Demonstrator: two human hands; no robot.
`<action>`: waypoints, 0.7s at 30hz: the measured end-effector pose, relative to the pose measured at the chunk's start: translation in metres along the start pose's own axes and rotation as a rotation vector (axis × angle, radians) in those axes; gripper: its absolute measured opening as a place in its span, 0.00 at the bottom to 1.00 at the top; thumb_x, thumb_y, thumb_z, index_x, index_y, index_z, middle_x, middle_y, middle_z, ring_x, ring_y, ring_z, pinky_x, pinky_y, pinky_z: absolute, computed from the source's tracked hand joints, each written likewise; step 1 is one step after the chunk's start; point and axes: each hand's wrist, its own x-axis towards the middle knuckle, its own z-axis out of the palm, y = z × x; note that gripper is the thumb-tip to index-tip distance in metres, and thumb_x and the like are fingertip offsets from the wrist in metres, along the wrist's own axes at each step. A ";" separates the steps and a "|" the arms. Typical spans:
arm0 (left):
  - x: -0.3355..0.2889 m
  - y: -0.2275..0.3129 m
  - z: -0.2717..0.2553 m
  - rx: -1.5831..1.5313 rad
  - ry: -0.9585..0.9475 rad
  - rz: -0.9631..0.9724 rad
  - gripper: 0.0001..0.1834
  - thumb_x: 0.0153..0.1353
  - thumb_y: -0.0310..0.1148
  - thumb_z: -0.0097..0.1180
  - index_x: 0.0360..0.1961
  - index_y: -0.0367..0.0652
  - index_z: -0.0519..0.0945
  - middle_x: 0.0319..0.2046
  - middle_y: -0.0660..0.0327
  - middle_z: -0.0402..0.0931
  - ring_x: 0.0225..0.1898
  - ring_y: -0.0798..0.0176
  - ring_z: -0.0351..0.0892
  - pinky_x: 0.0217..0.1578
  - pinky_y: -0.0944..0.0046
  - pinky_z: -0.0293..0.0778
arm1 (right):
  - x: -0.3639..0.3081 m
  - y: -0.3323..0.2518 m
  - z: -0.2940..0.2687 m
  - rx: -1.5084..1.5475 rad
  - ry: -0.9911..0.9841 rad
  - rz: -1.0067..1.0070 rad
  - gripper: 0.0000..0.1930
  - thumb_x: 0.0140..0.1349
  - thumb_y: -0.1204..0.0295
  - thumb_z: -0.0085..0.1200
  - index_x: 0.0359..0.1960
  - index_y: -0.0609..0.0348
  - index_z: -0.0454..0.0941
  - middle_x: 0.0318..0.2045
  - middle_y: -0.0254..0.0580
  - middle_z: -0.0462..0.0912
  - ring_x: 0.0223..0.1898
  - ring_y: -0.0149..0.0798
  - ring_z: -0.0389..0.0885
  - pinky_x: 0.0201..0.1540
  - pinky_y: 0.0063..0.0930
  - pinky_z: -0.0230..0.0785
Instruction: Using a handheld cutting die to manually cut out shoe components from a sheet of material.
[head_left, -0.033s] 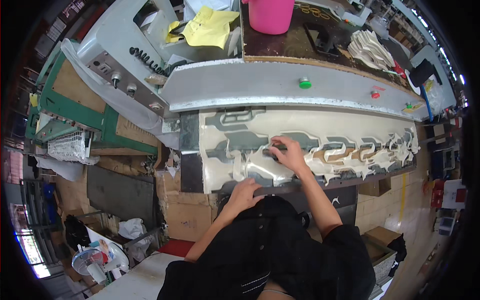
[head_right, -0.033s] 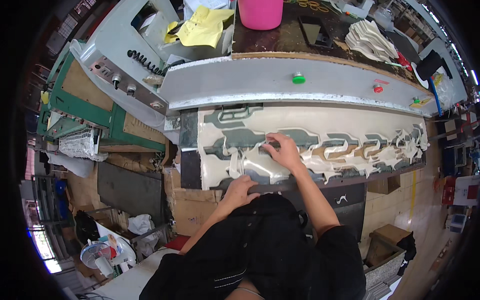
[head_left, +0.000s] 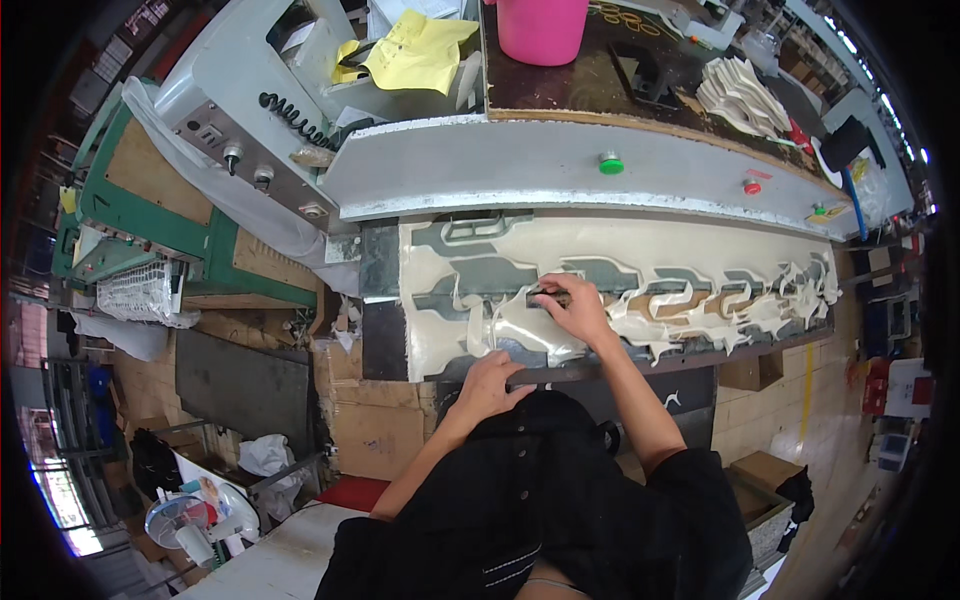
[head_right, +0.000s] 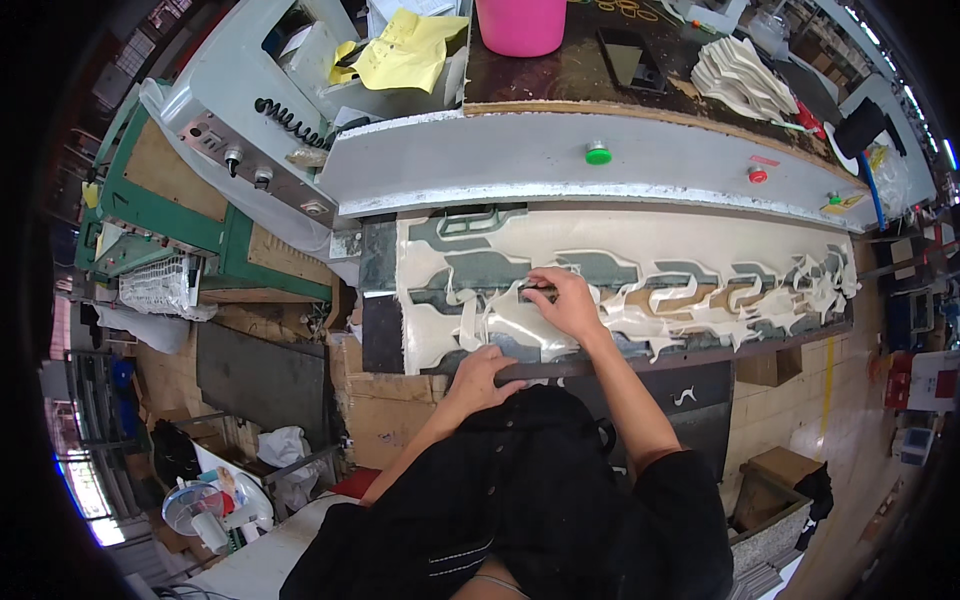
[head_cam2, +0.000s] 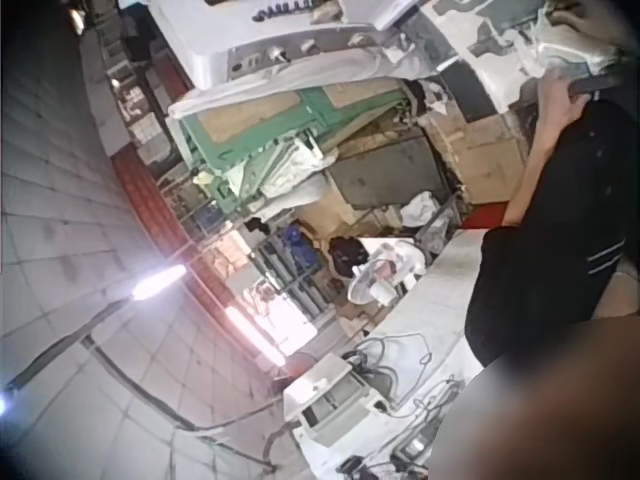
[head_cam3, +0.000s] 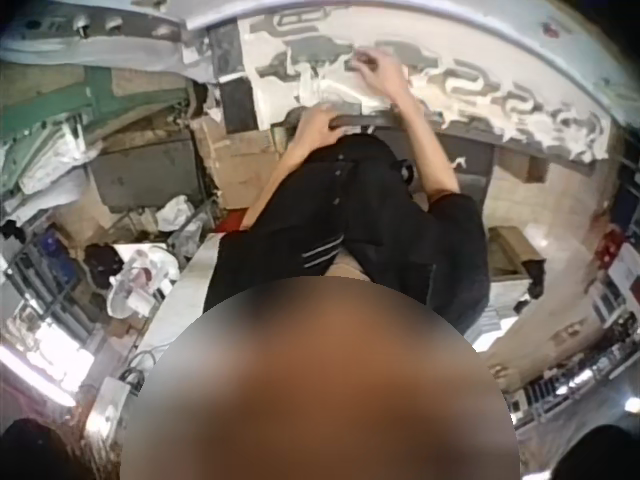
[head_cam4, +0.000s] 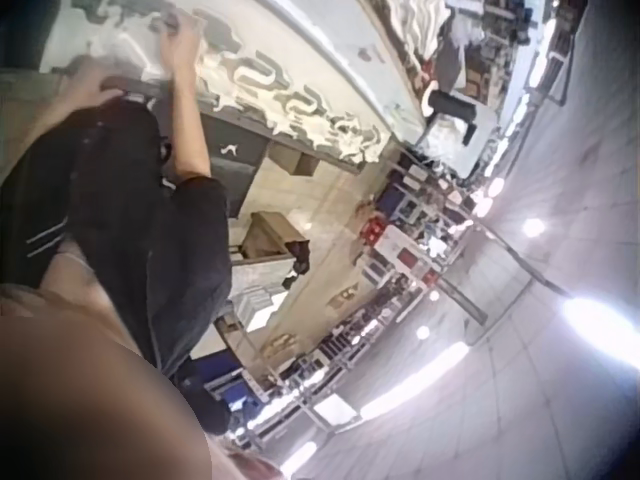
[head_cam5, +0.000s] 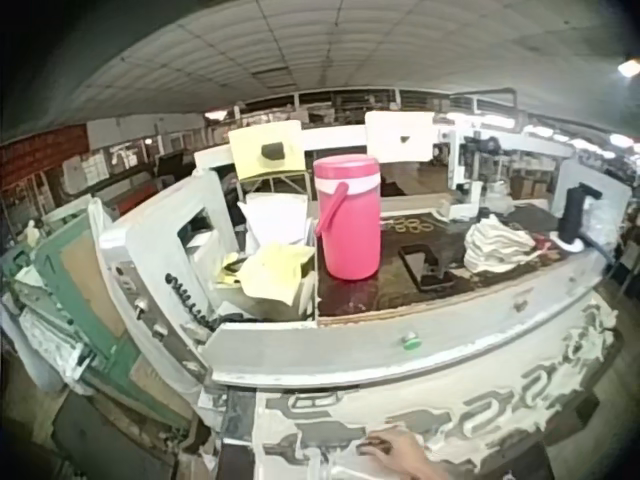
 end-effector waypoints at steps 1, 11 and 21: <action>0.004 0.001 -0.001 0.003 -0.007 0.001 0.23 0.55 0.45 0.79 0.46 0.41 0.89 0.37 0.54 0.78 0.44 0.46 0.81 0.46 0.50 0.78 | -0.001 -0.001 -0.001 0.004 0.004 0.005 0.17 0.64 0.68 0.72 0.50 0.64 0.88 0.44 0.52 0.91 0.44 0.46 0.92 0.50 0.36 0.84; 0.020 -0.006 0.038 0.271 0.517 0.070 0.31 0.47 0.59 0.81 0.23 0.45 0.77 0.27 0.59 0.71 0.32 0.50 0.78 0.34 0.53 0.74 | 0.072 -0.013 -0.057 0.012 0.200 -0.115 0.09 0.66 0.71 0.71 0.40 0.66 0.90 0.33 0.45 0.93 0.36 0.34 0.91 0.43 0.28 0.81; 0.022 -0.011 0.047 0.299 0.629 0.056 0.28 0.57 0.60 0.71 0.23 0.43 0.82 0.27 0.55 0.78 0.33 0.49 0.83 0.37 0.51 0.77 | 0.166 -0.021 -0.112 -0.394 0.186 0.097 0.26 0.71 0.52 0.67 0.26 0.64 0.90 0.20 0.39 0.88 0.21 0.27 0.82 0.28 0.25 0.72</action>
